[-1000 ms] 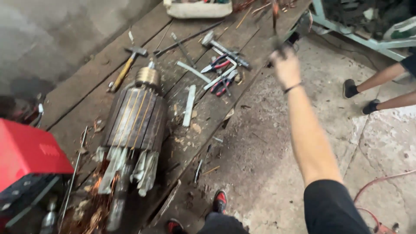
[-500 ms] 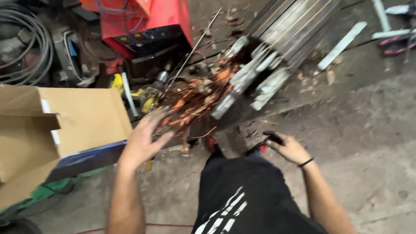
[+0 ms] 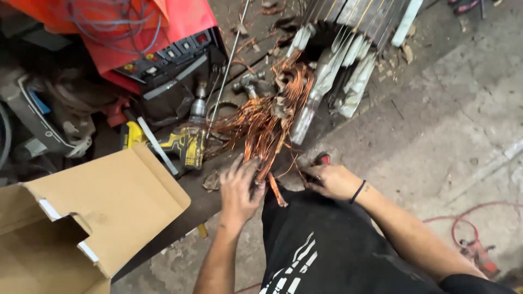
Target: Extracting copper wire windings from an electric motor stator using hands, a hammer, and pliers.
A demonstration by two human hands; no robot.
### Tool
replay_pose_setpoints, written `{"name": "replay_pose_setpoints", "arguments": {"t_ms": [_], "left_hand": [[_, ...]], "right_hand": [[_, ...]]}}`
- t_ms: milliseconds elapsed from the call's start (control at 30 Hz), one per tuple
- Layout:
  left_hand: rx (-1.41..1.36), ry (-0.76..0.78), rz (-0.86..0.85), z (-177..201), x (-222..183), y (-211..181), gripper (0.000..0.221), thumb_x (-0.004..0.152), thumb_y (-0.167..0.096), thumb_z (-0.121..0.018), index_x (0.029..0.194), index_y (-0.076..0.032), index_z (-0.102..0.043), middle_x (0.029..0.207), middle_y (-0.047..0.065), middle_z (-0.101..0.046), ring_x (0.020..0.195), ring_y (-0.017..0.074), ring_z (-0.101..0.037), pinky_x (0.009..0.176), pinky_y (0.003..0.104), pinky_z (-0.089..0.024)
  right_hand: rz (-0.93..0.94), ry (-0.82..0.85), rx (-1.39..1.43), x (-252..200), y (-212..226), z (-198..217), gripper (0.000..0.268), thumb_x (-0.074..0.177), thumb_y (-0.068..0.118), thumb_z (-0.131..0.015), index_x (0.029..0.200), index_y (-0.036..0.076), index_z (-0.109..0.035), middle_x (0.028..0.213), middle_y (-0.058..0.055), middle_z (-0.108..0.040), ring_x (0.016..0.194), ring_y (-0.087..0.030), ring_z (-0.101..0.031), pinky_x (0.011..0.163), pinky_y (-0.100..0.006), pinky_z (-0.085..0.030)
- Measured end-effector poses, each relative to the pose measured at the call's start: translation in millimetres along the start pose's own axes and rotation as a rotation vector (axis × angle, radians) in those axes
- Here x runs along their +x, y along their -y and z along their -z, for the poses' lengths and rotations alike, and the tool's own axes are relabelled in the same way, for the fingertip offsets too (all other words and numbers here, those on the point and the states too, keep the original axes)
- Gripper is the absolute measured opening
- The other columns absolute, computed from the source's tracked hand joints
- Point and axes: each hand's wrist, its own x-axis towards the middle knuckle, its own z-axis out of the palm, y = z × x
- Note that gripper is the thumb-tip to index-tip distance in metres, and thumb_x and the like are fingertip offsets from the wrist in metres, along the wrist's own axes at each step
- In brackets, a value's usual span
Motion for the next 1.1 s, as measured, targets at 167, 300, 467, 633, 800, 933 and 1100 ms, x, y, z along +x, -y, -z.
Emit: {"name": "replay_pose_setpoints", "arguments": {"t_ms": [167,300,467,633,800,933,1100], "left_hand": [[-0.192,-0.303,-0.09,-54.9,-6.3,29.2,0.075,0.096,-0.07,-0.028,0.137,-0.019,-0.064,0.136,0.005,-0.066,0.142,0.0342,-0.049,0.106,0.05,-0.036],[-0.16,-0.384,-0.159,-43.3,-1.3,48.4,0.071,0.097,-0.069,-0.034,0.122,-0.012,-0.069,0.127,0.01,-0.069,0.133,0.0335,-0.059,0.107,0.05,-0.037],[0.151,-0.33,-0.013,38.5,0.0,15.1,0.039,0.099,-0.04,-0.061,0.123,-0.01,-0.072,0.122,0.013,-0.072,0.118,0.0344,-0.066,0.103,0.054,-0.044],[0.181,-0.38,0.155,59.4,5.5,41.9,0.025,0.096,-0.038,-0.071,0.11,-0.018,-0.075,0.093,0.005,-0.073,0.088,0.028,-0.071,0.077,0.041,-0.054],[-0.03,-0.656,0.244,136.8,90.1,31.5,0.025,0.09,-0.039,-0.088,0.106,-0.029,-0.071,0.086,-0.005,-0.072,0.083,0.0193,-0.073,0.077,0.033,-0.055],[0.032,-0.683,-0.124,193.4,145.7,-15.0,0.03,0.101,-0.039,-0.085,0.104,-0.014,-0.068,0.087,0.003,-0.07,0.081,0.0247,-0.072,0.076,0.037,-0.051],[0.392,-0.615,-0.407,222.2,186.9,-62.9,0.056,0.115,-0.058,-0.073,0.095,-0.006,-0.069,0.088,0.008,-0.073,0.074,0.0317,-0.067,0.062,0.046,-0.04]], "right_hand": [[0.048,0.011,-0.082,-1.9,-7.7,-15.2,0.044,0.093,0.044,-0.062,0.128,0.017,-0.064,0.107,-0.009,-0.077,0.104,-0.03,-0.074,0.085,-0.049,-0.061],[0.029,-0.025,-0.11,-8.8,-22.8,-29.1,0.044,0.093,0.049,-0.06,0.125,0.019,-0.065,0.104,-0.007,-0.078,0.102,-0.027,-0.075,0.084,-0.045,-0.062],[0.032,-0.002,-0.126,-21.0,-37.3,-37.7,0.044,0.095,0.049,-0.059,0.126,0.019,-0.064,0.106,-0.006,-0.078,0.103,-0.026,-0.075,0.085,-0.044,-0.062],[-0.017,0.059,-0.104,-33.7,-50.1,-33.9,0.047,0.094,0.049,-0.058,0.13,0.02,-0.063,0.108,-0.007,-0.078,0.106,-0.027,-0.074,0.089,-0.045,-0.061],[-0.089,0.11,-0.092,-49.3,-75.7,-25.6,0.046,0.094,0.05,-0.058,0.13,0.022,-0.063,0.108,-0.005,-0.078,0.108,-0.026,-0.074,0.091,-0.045,-0.061],[-0.147,0.118,-0.07,-63.9,-104.4,-34.7,0.052,0.095,0.049,-0.055,0.139,0.023,-0.056,0.117,-0.008,-0.075,0.11,-0.031,-0.072,0.093,-0.047,-0.058],[-0.157,0.099,0.031,-87.1,-122.2,-60.3,0.054,0.098,0.047,-0.052,0.142,0.016,-0.053,0.129,-0.013,-0.07,0.112,-0.038,-0.069,0.093,-0.048,-0.055]]}}
